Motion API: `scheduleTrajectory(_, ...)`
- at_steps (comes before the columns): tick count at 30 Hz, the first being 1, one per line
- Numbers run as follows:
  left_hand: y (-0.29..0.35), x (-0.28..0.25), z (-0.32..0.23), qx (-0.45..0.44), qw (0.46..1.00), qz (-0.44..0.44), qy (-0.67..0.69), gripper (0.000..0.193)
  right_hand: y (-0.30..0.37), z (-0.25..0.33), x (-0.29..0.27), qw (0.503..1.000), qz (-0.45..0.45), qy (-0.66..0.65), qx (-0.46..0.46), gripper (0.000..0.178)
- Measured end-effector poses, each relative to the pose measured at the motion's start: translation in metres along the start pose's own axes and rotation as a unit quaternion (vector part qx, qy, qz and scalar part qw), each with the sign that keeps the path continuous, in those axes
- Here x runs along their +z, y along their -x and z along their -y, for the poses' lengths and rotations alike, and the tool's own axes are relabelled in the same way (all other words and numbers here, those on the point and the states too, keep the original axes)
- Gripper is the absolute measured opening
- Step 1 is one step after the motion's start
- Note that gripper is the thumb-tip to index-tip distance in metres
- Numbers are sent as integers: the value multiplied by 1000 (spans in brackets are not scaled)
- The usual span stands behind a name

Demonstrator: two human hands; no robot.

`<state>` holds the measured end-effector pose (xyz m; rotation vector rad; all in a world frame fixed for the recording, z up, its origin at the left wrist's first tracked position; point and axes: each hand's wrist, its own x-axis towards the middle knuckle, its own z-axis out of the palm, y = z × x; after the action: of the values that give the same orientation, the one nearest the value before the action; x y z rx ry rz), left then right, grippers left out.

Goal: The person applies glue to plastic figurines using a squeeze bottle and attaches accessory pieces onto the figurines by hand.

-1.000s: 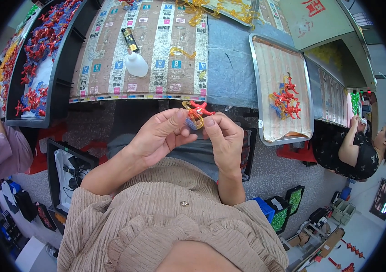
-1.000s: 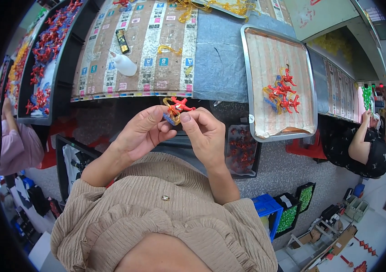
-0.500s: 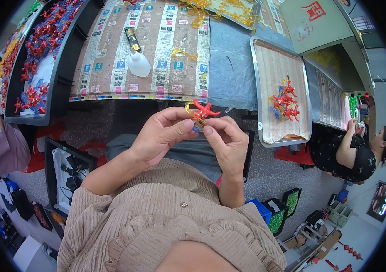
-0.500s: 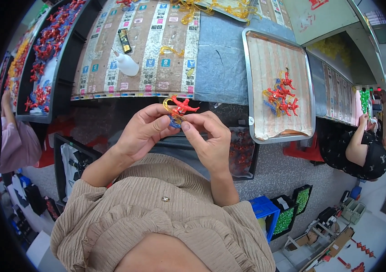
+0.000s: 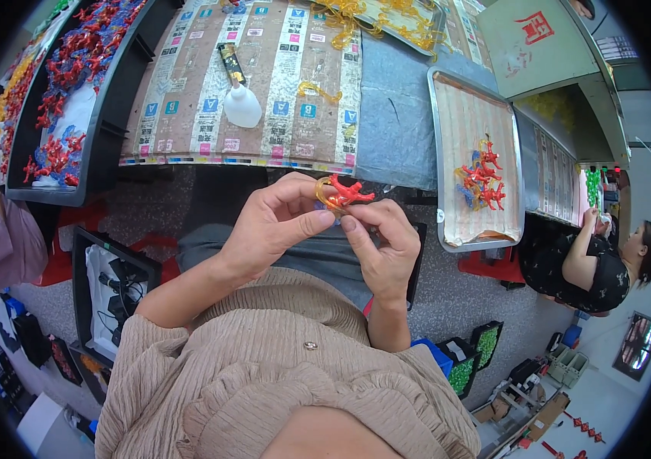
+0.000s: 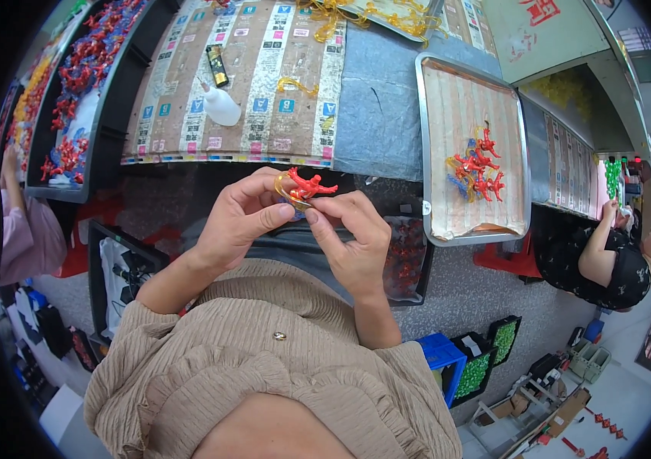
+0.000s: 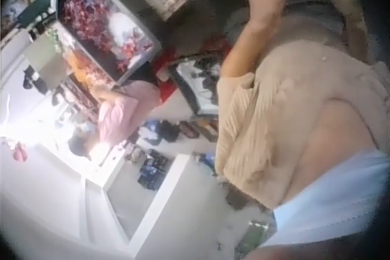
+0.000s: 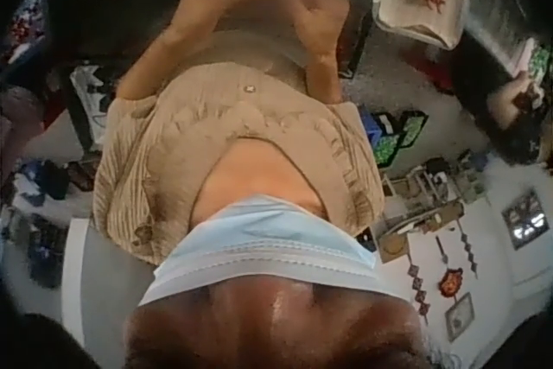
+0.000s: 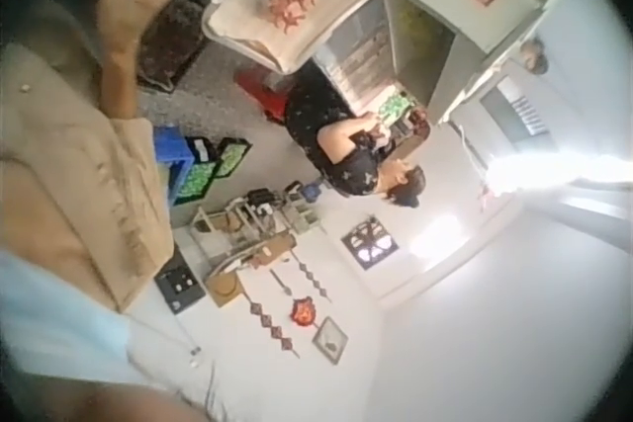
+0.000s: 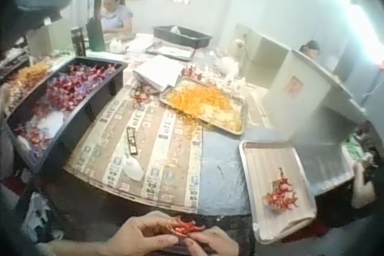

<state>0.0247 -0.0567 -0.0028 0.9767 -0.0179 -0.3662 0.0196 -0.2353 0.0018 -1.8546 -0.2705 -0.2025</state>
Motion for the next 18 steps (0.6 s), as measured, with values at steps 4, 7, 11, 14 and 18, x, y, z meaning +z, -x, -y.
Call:
scheduleTrajectory(4, 0, -2, 1, 14, 999, -10, -37, 21, -1, 2, 1, 1000, 17, -2, -13, 17)
scheduleTrajectory(7, 2, 0, 0, 28, 998, -25, -59, 21, -2, 4, 1, 999, 33, 4, -13, 17)
scheduleTrajectory(11, -1, 2, 5, 36, 997, -9, -62, 19, 0, 10, -3, 1000, 26, 8, 9, 16)
scheduleTrajectory(14, -1, 5, 6, 45, 996, 0, -83, 23, -1, 12, -4, 1000, 21, 15, -5, 17)
scheduleTrajectory(18, 2, 2, 3, 26, 999, 12, -43, 36, -6, 7, -25, 993, -65, 91, -40, 16)
